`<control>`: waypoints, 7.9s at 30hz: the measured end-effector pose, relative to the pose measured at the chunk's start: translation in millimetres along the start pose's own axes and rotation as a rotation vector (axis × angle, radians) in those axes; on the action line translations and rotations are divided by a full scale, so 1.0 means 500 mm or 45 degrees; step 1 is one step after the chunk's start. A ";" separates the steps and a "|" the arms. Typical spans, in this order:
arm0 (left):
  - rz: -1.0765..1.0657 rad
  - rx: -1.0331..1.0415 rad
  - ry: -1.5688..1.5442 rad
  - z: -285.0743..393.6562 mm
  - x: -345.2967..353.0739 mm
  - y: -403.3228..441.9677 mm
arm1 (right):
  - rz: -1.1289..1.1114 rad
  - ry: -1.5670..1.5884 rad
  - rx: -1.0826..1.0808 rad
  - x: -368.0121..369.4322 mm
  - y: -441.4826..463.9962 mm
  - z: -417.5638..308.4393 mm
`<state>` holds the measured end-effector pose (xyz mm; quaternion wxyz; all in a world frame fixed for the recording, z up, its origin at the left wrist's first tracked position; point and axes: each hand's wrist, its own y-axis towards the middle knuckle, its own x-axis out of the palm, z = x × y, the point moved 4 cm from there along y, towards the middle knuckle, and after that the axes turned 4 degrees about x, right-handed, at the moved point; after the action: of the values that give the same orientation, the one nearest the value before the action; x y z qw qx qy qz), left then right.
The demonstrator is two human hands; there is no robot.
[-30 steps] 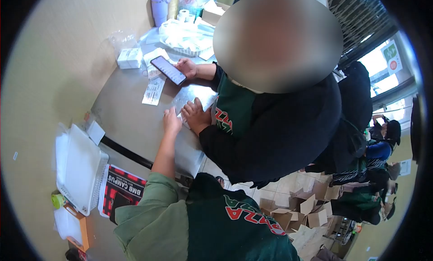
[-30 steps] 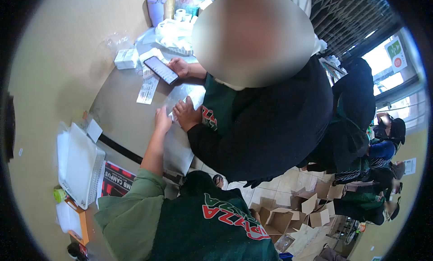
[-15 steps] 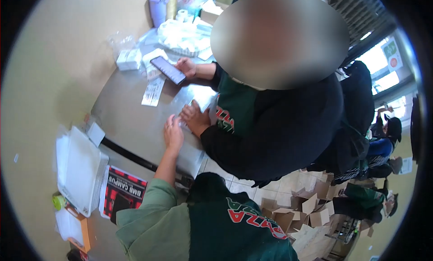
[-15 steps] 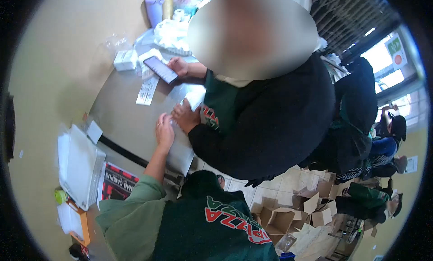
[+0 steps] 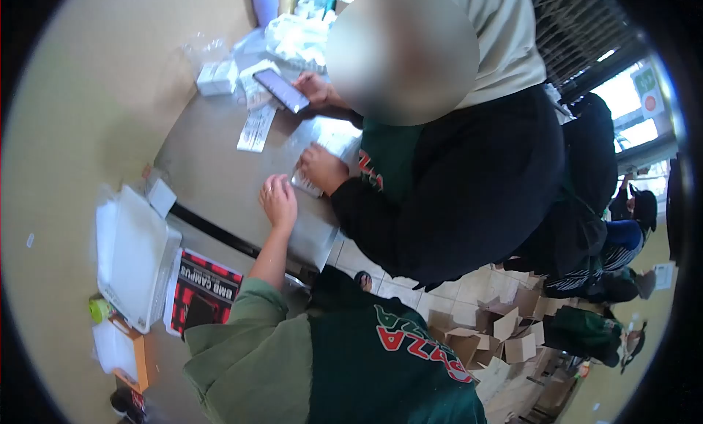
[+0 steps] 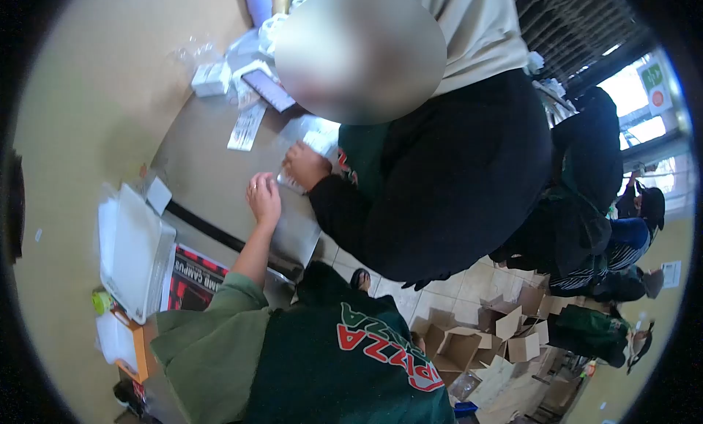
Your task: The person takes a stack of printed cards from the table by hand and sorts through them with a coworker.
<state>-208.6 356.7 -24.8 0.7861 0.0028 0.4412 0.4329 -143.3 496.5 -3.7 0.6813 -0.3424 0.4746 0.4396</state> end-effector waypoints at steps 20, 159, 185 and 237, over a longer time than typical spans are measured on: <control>-0.481 -0.164 0.301 0.026 -0.032 0.025 | 0.549 0.218 -0.453 -0.104 0.018 -0.043; -0.273 -0.267 -0.265 -0.326 0.025 0.355 | 0.679 0.109 -0.326 -0.269 0.295 0.019; 0.352 -0.318 -1.288 0.048 -0.040 0.032 | 0.689 0.159 -0.617 -0.371 0.303 -0.047; -2.951 0.993 -1.189 0.955 0.145 -0.937 | 0.259 2.362 2.526 0.286 -1.882 -0.138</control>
<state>458.8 293.6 35.5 0.7250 -0.0012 -0.0296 -0.6881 725.8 118.0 -114.8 0.0370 0.1562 0.8906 -0.4255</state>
